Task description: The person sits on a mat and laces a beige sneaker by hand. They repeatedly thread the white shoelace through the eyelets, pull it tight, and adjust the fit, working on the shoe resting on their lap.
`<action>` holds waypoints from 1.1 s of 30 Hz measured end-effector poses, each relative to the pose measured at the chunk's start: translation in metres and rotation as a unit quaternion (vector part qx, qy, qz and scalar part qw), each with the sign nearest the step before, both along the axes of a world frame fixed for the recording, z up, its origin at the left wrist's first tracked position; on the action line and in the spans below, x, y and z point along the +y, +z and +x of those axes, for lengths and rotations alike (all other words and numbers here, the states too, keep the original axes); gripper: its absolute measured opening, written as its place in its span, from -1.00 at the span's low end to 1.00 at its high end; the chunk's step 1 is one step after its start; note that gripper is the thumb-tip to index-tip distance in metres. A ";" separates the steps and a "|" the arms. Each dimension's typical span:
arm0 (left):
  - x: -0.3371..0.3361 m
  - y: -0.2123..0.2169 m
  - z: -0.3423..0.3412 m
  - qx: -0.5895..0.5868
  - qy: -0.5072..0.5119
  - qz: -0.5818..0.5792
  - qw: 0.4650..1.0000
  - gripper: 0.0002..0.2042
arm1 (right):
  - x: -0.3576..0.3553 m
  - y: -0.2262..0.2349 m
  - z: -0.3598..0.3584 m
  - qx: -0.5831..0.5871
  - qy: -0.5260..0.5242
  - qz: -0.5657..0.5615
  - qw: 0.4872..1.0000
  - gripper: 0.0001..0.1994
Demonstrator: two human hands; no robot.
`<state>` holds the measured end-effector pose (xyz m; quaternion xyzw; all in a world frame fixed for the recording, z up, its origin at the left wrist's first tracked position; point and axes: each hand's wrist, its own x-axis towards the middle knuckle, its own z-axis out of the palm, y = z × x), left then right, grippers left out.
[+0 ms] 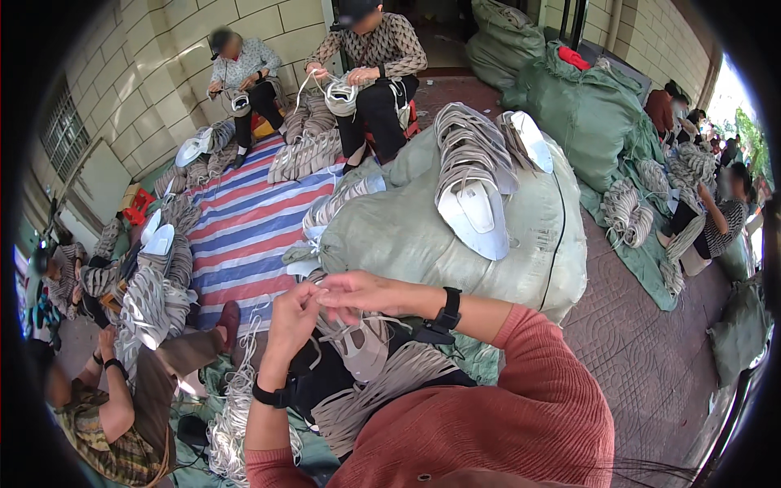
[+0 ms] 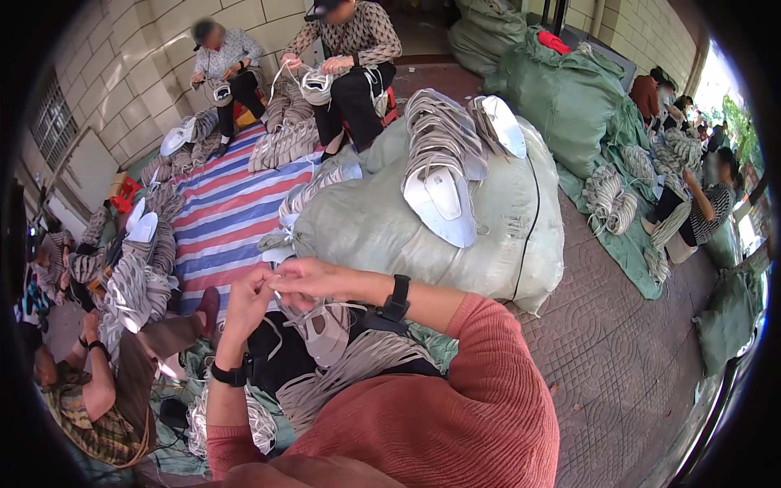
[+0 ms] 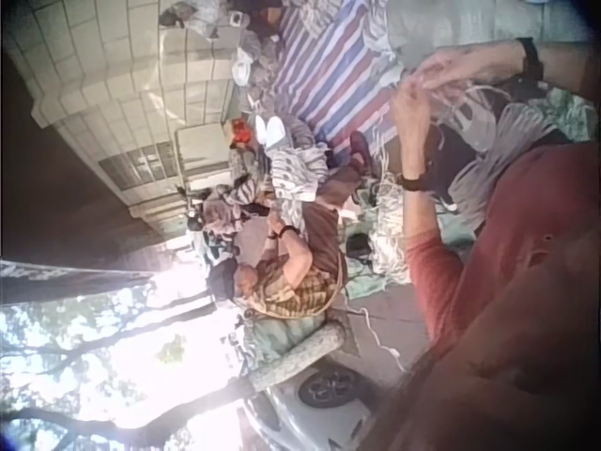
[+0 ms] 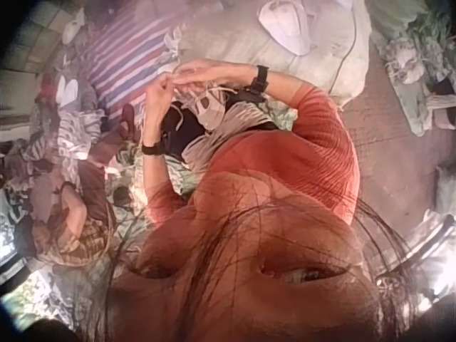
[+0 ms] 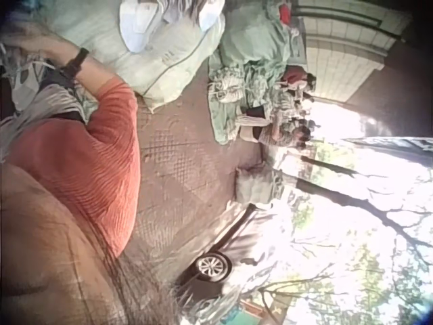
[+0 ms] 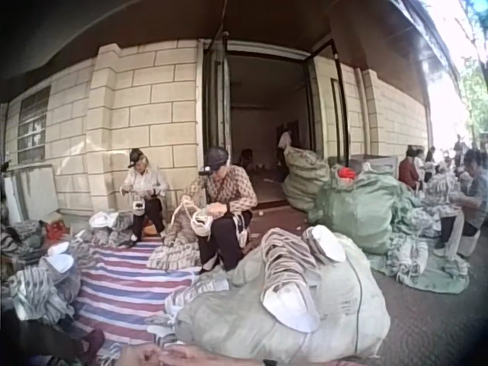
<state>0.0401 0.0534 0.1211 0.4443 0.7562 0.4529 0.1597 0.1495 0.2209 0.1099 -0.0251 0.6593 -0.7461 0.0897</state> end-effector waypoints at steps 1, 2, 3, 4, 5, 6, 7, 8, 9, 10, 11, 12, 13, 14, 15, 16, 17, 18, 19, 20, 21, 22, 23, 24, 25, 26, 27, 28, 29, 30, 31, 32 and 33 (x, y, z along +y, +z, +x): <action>-0.002 -0.001 -0.003 -0.034 -0.006 0.004 0.999 -0.83 | 0.006 -0.006 -0.001 -0.007 -0.017 0.000 1.000 -0.72; -0.009 -0.003 -0.008 -0.068 -0.013 0.007 0.998 -0.83 | 0.016 -0.017 0.000 -0.014 -0.035 0.000 0.999 -0.74; -0.016 -0.007 -0.013 -0.103 -0.018 0.009 0.994 -0.82 | 0.024 -0.025 0.003 -0.023 -0.051 -0.003 0.998 -0.76; -0.027 -0.013 -0.017 -0.138 -0.014 -0.007 0.990 -0.82 | 0.031 -0.027 0.008 -0.018 -0.069 0.005 0.997 -0.77; -0.039 -0.019 -0.022 -0.174 -0.010 -0.022 0.985 -0.82 | 0.043 -0.025 0.013 -0.012 -0.088 0.014 0.996 -0.78; -0.049 -0.022 -0.023 -0.208 -0.005 -0.037 0.977 -0.81 | 0.054 -0.023 0.019 -0.006 -0.105 0.023 0.994 -0.78; -0.055 -0.023 -0.021 -0.236 0.004 -0.045 0.971 -0.81 | 0.063 -0.024 0.025 0.004 -0.103 0.088 0.991 -0.79; -0.057 -0.029 -0.023 -0.236 0.001 -0.047 0.971 -0.81 | 0.072 -0.025 0.032 0.015 -0.101 0.154 0.983 -0.80; -0.061 -0.037 -0.026 -0.236 -0.001 -0.047 0.971 -0.81 | 0.079 -0.026 0.037 0.026 -0.095 0.218 0.971 -0.80; -0.063 -0.042 -0.027 -0.236 -0.006 -0.047 0.971 -0.81 | 0.088 -0.030 0.042 0.013 -0.120 0.267 0.956 -0.80; -0.064 -0.045 -0.028 -0.247 -0.009 -0.059 0.967 -0.82 | 0.097 -0.038 0.046 0.001 -0.144 0.315 0.938 -0.80; -0.064 -0.047 -0.030 -0.217 -0.008 -0.069 0.974 -0.83 | 0.102 -0.039 0.049 -0.008 -0.167 0.363 0.917 -0.80; -0.065 -0.051 -0.031 -0.187 -0.007 -0.078 0.979 -0.83 | 0.107 -0.040 0.053 -0.015 -0.203 0.411 0.889 -0.81; -0.066 -0.055 -0.032 -0.157 -0.007 -0.088 0.984 -0.84 | 0.110 -0.040 0.057 -0.022 -0.238 0.457 0.857 -0.81; -0.067 -0.062 -0.037 -0.125 0.004 -0.086 0.988 -0.85 | 0.114 -0.038 0.060 -0.025 -0.275 0.503 0.819 -0.81; -0.069 -0.067 -0.042 -0.107 0.009 -0.091 0.990 -0.85 | 0.118 -0.039 0.062 -0.043 -0.298 0.545 0.782 -0.81; -0.071 -0.071 -0.046 -0.089 0.014 -0.096 0.991 -0.85 | 0.122 -0.043 0.063 -0.061 -0.320 0.586 0.742 -0.81; -0.073 -0.073 -0.048 -0.072 0.021 -0.102 0.992 -0.85 | 0.124 -0.043 0.063 -0.079 -0.340 0.624 0.700 -0.81; -0.073 -0.074 -0.049 -0.077 0.022 -0.099 0.992 -0.86 | 0.125 -0.042 0.063 -0.112 -0.339 0.644 0.676 -0.82; -0.072 -0.074 -0.051 -0.083 0.024 -0.095 0.992 -0.86 | 0.125 -0.040 0.062 -0.145 -0.337 0.664 0.652 -0.82; -0.071 -0.073 -0.051 -0.091 0.027 -0.092 0.991 -0.86 | 0.124 -0.039 0.061 -0.179 -0.333 0.682 0.626 -0.82; -0.068 -0.073 -0.050 -0.060 0.025 -0.092 0.994 -0.87 | 0.121 -0.042 0.058 -0.133 -0.339 0.701 0.613 -0.81; -0.060 -0.074 -0.047 -0.029 0.023 -0.092 0.995 -0.87 | 0.116 -0.047 0.052 -0.086 -0.344 0.717 0.600 -0.81; -0.051 -0.073 -0.040 0.000 0.022 -0.094 0.995 -0.87 | 0.110 -0.054 0.046 -0.040 -0.346 0.731 0.586 -0.80; -0.038 -0.070 -0.030 0.010 0.000 -0.047 0.999 -0.86 | 0.101 -0.061 0.036 0.077 -0.348 0.671 0.650 -0.80; -0.021 -0.064 -0.019 0.022 -0.013 -0.055 0.998 -0.85 | 0.089 -0.067 0.026 0.188 -0.345 0.599 0.698 -0.80; -0.011 -0.058 -0.009 0.035 -0.019 -0.069 0.997 -0.84 | 0.061 -0.061 0.013 0.222 -0.305 0.474 0.796 -0.79; -0.003 -0.054 -0.003 0.049 -0.029 -0.079 0.995 -0.83 | 0.031 -0.053 0.005 0.249 -0.260 0.338 0.870 -0.78; 0.003 -0.057 0.001 0.054 -0.016 -0.076 0.996 -0.84 | 0.009 -0.056 0.000 0.205 -0.234 0.270 0.911 -0.77; 0.008 -0.062 0.004 0.057 -0.004 -0.074 0.996 -0.85 | -0.004 -0.059 -0.003 0.159 -0.206 0.199 0.945 -0.75; 0.009 -0.066 0.005 0.060 0.009 -0.074 0.995 -0.86 | -0.008 -0.065 -0.007 0.111 -0.189 0.175 0.960 -0.75; 0.009 -0.067 0.005 0.059 0.007 -0.088 0.994 -0.86 | -0.010 -0.074 -0.011 0.064 -0.172 0.150 0.972 -0.76; 0.003 -0.071 0.007 0.053 0.007 -0.106 0.993 -0.86 | -0.016 -0.084 -0.011 0.010 -0.150 0.121 0.981 -0.76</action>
